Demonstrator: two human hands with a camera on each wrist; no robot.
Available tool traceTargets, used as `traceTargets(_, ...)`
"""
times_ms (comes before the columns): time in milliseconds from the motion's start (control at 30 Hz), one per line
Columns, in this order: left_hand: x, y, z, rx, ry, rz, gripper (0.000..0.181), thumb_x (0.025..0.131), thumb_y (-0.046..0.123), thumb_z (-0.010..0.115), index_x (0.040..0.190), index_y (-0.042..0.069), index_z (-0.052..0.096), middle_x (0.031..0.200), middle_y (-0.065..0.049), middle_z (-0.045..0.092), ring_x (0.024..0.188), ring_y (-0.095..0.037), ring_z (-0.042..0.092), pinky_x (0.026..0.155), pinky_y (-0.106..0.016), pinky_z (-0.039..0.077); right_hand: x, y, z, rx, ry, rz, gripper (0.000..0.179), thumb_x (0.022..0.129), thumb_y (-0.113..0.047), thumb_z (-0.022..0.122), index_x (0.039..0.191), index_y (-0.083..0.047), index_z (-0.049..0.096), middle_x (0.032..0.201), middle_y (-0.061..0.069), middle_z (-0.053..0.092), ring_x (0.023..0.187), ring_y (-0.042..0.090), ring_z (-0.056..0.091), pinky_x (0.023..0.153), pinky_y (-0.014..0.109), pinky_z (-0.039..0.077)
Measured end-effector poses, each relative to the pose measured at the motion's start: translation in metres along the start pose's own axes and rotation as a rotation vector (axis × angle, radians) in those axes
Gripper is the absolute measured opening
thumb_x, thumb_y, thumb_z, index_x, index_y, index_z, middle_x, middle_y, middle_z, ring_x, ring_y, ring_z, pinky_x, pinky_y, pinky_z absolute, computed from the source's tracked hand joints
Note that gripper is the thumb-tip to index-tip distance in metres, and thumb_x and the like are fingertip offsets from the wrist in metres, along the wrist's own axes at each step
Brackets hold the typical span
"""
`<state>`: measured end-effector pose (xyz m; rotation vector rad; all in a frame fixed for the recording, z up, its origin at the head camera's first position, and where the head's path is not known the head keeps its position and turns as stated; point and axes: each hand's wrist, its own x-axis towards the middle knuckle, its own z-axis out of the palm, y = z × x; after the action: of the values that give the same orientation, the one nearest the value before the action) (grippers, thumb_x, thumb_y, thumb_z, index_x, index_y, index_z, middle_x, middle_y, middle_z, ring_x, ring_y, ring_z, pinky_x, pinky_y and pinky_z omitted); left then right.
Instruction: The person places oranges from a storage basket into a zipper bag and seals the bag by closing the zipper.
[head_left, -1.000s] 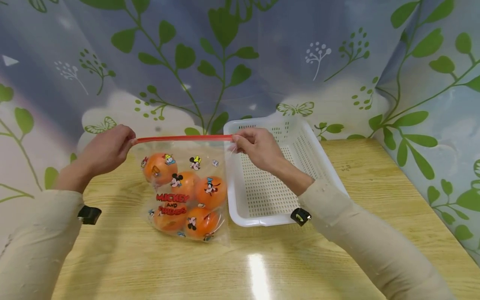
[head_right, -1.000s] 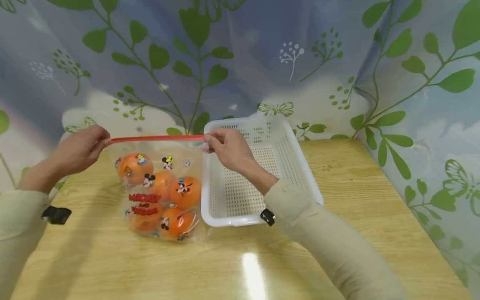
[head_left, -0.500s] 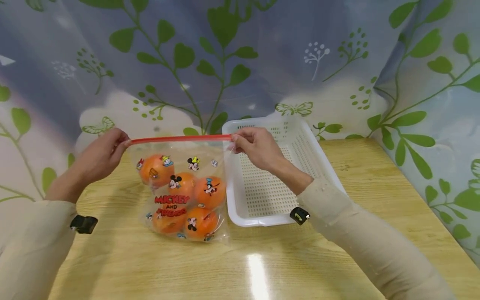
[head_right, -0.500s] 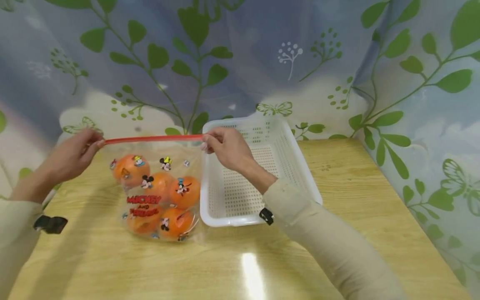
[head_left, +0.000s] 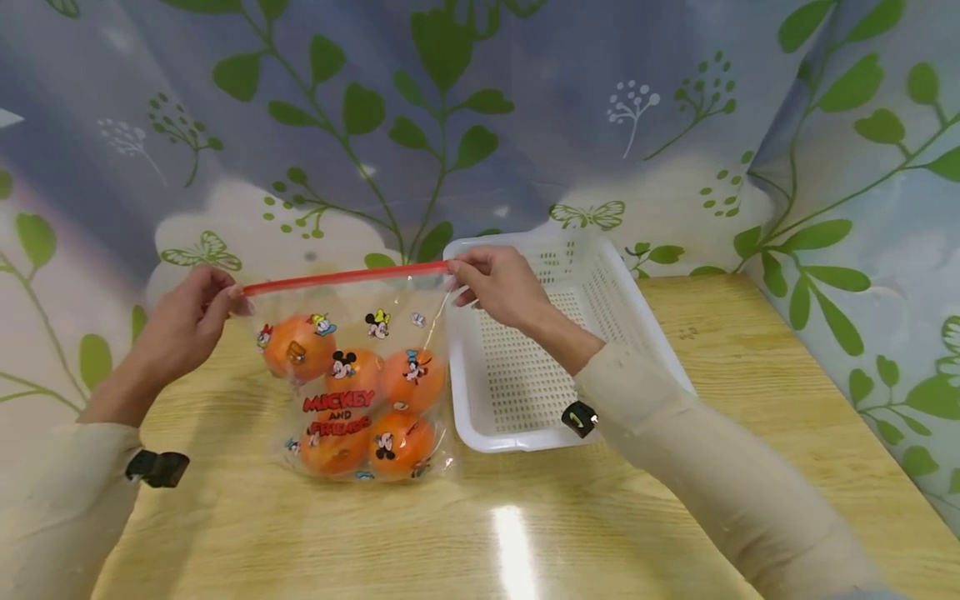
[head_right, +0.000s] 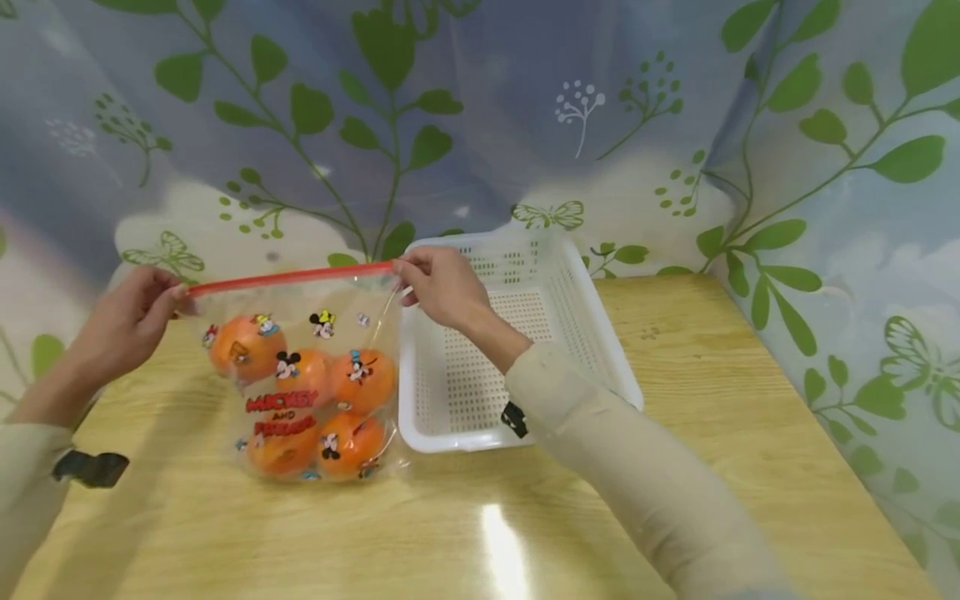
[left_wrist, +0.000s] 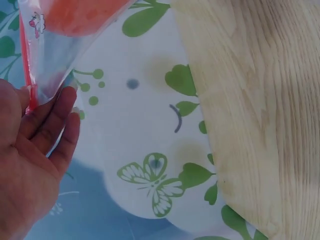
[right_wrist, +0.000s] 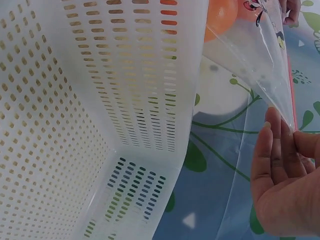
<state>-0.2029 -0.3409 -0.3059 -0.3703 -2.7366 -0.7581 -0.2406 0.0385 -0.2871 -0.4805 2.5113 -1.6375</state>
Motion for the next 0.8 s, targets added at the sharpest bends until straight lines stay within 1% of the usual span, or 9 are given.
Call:
traceTargets(133, 0.000, -0.004, -0.001, 0.033, 0.016, 0.028, 0.025, 0.103, 0.022, 0.039, 0.108, 0.000, 0.048, 0.092, -0.018, 0.065, 0.058, -0.019, 0.046, 0.051, -0.030, 0.033, 0.003, -0.001, 0.001, -0.012, -0.006, 0.015, 0.021, 0.098, -0.021, 0.055, 0.108, -0.009, 0.068, 0.088, 0.003, 0.069, 0.077, 0.020, 0.067, 0.064, 0.029, 0.051)
traceTargets(267, 0.002, -0.009, -0.004, 0.063, 0.000, 0.048, 0.023, 0.103, 0.020, 0.040, 0.108, -0.001, 0.048, 0.086, -0.017, 0.062, 0.054, -0.018, 0.042, 0.049, -0.031, 0.033, 0.005, -0.002, 0.002, -0.025, -0.003, -0.004, 0.020, 0.098, -0.021, 0.056, 0.106, -0.008, 0.069, 0.087, 0.003, 0.070, 0.080, 0.024, 0.068, 0.063, 0.030, 0.051)
traceTargets(367, 0.005, -0.010, -0.003, 0.068, -0.016, 0.016, 0.026, 0.103, 0.025, 0.040, 0.109, 0.001, 0.048, 0.079, -0.013, 0.055, 0.052, -0.018, 0.039, 0.049, -0.032, 0.032, 0.005, -0.001, 0.002, -0.014, -0.006, 0.000, 0.020, 0.098, -0.020, 0.055, 0.104, -0.007, 0.069, 0.087, 0.005, 0.070, 0.081, 0.026, 0.068, 0.063, 0.030, 0.052)
traceTargets(433, 0.006, -0.010, -0.001, 0.057, -0.029, -0.010, 0.029, 0.103, 0.027, 0.039, 0.111, 0.000, 0.048, 0.078, -0.015, 0.055, 0.052, -0.020, 0.038, 0.048, -0.033, 0.031, 0.005, -0.001, 0.002, -0.001, -0.008, 0.012, 0.020, 0.098, -0.019, 0.055, 0.105, -0.007, 0.069, 0.088, 0.006, 0.069, 0.082, 0.028, 0.068, 0.063, 0.030, 0.053)
traceTargets(467, 0.007, -0.010, 0.000, 0.046, -0.038, -0.026, 0.031, 0.103, 0.029, 0.038, 0.112, 0.000, 0.047, 0.080, -0.017, 0.059, 0.054, -0.022, 0.041, 0.049, -0.033, 0.032, 0.005, 0.000, 0.002, 0.004, -0.010, 0.020, 0.020, 0.098, -0.019, 0.055, 0.105, -0.007, 0.068, 0.088, 0.006, 0.069, 0.082, 0.029, 0.068, 0.062, 0.030, 0.053)
traceTargets(533, 0.006, -0.009, 0.001, 0.013, -0.051, -0.060, 0.035, 0.103, 0.033, 0.037, 0.113, 0.001, 0.046, 0.086, -0.021, 0.064, 0.060, -0.029, 0.052, 0.048, -0.034, 0.033, 0.005, 0.000, 0.002, 0.015, -0.008, 0.029, 0.019, 0.098, -0.020, 0.055, 0.105, -0.007, 0.068, 0.089, 0.007, 0.069, 0.083, 0.031, 0.067, 0.061, 0.031, 0.053)
traceTargets(633, 0.004, -0.010, 0.001, -0.039, -0.047, -0.086, 0.038, 0.103, 0.035, 0.036, 0.117, 0.000, 0.044, 0.094, -0.021, 0.068, 0.080, -0.036, 0.062, 0.054, -0.028, 0.040, 0.005, -0.001, 0.004, 0.022, -0.011, 0.032, 0.020, 0.098, -0.021, 0.054, 0.106, -0.008, 0.067, 0.089, 0.006, 0.069, 0.084, 0.032, 0.067, 0.060, 0.031, 0.053)
traceTargets(700, 0.002, -0.010, 0.001, -0.065, -0.033, -0.103, 0.040, 0.102, 0.037, 0.037, 0.118, 0.001, 0.044, 0.091, -0.017, 0.068, 0.088, -0.029, 0.065, 0.060, -0.023, 0.043, 0.006, -0.001, 0.006, 0.024, -0.020, 0.035, 0.020, 0.099, -0.021, 0.054, 0.107, -0.008, 0.066, 0.090, 0.006, 0.068, 0.085, 0.031, 0.067, 0.061, 0.031, 0.053)
traceTargets(800, 0.000, -0.012, 0.001, -0.095, -0.013, -0.120, 0.039, 0.102, 0.038, 0.038, 0.117, 0.003, 0.046, 0.087, -0.014, 0.069, 0.081, -0.009, 0.063, 0.064, -0.019, 0.043, 0.006, -0.002, 0.009, 0.028, -0.039, 0.049, 0.020, 0.099, -0.020, 0.052, 0.109, -0.007, 0.064, 0.094, 0.007, 0.067, 0.087, 0.031, 0.066, 0.064, 0.033, 0.054)
